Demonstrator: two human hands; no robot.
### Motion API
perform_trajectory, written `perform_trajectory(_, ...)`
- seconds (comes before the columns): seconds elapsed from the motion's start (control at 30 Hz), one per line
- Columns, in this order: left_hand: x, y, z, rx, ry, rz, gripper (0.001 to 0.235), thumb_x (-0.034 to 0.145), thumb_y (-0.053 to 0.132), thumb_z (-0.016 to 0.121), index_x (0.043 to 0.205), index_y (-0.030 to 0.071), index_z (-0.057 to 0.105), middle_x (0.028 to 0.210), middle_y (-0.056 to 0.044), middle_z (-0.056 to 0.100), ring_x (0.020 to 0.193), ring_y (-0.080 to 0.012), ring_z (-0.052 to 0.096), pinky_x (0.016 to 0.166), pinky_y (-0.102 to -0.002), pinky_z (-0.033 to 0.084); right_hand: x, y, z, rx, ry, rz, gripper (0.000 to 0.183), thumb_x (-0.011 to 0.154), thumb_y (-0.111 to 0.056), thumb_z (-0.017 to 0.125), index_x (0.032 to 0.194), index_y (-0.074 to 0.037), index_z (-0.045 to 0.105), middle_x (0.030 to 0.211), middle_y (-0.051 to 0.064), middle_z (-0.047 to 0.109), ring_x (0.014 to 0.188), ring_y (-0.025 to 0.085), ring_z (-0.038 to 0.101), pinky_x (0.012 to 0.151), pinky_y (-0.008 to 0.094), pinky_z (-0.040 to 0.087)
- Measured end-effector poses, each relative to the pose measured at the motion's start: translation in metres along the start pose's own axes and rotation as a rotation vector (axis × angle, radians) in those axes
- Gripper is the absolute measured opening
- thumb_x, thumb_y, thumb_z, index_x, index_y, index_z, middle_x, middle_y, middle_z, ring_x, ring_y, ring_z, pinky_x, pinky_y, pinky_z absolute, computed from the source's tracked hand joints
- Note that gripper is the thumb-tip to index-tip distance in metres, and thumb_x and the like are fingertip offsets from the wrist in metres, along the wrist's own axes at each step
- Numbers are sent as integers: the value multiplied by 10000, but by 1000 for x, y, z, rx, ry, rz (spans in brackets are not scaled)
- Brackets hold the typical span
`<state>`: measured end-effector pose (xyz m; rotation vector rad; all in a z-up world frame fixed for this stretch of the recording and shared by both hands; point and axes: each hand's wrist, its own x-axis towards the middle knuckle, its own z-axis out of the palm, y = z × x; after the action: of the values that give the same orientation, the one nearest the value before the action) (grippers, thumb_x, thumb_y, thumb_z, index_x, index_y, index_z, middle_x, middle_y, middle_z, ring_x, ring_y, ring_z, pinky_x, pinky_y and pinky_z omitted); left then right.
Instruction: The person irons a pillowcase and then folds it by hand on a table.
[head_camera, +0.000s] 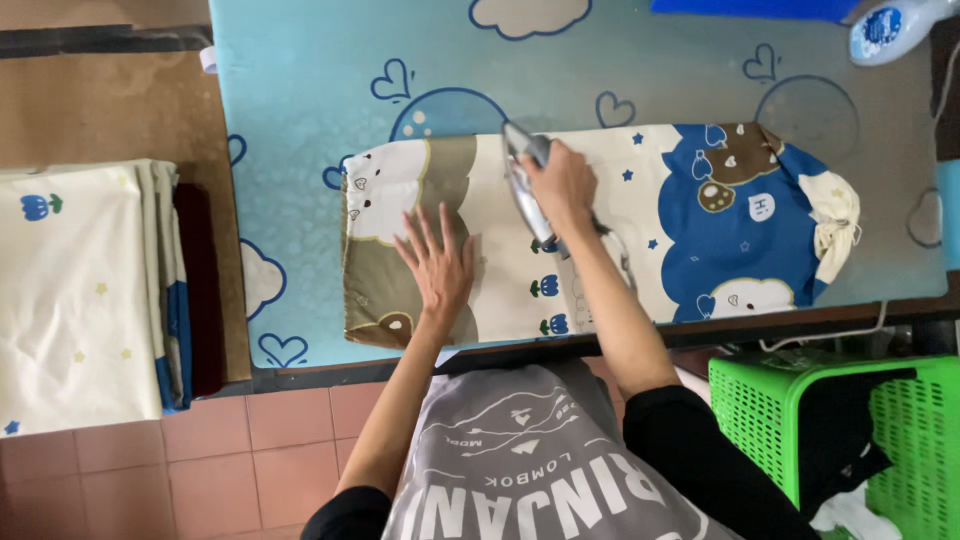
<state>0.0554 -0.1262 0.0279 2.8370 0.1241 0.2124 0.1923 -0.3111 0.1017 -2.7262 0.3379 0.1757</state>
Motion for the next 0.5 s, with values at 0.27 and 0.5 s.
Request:
perform_trajectory(0.27,55,2,18,4,-66,150,673,1072,583,478,1678,316,359,1722,-210,317,1601,-480,105,1211,-761,53,33,97,-23,2,166,213,443,868,-529,771,1010,-109,753,917,193,781,946,457,767,800,590,618)
perform_trajectory(0.5,60,6,3,-24,-185,126,718,1079,683,335,1700,325,314,1771,-217,215,1609,-485,16,1203,-771,-44,-85,60,-69,96,-64,232,421,946,-464,694,1049,-57,724,987,241,784,995,465,762,851,583,613)
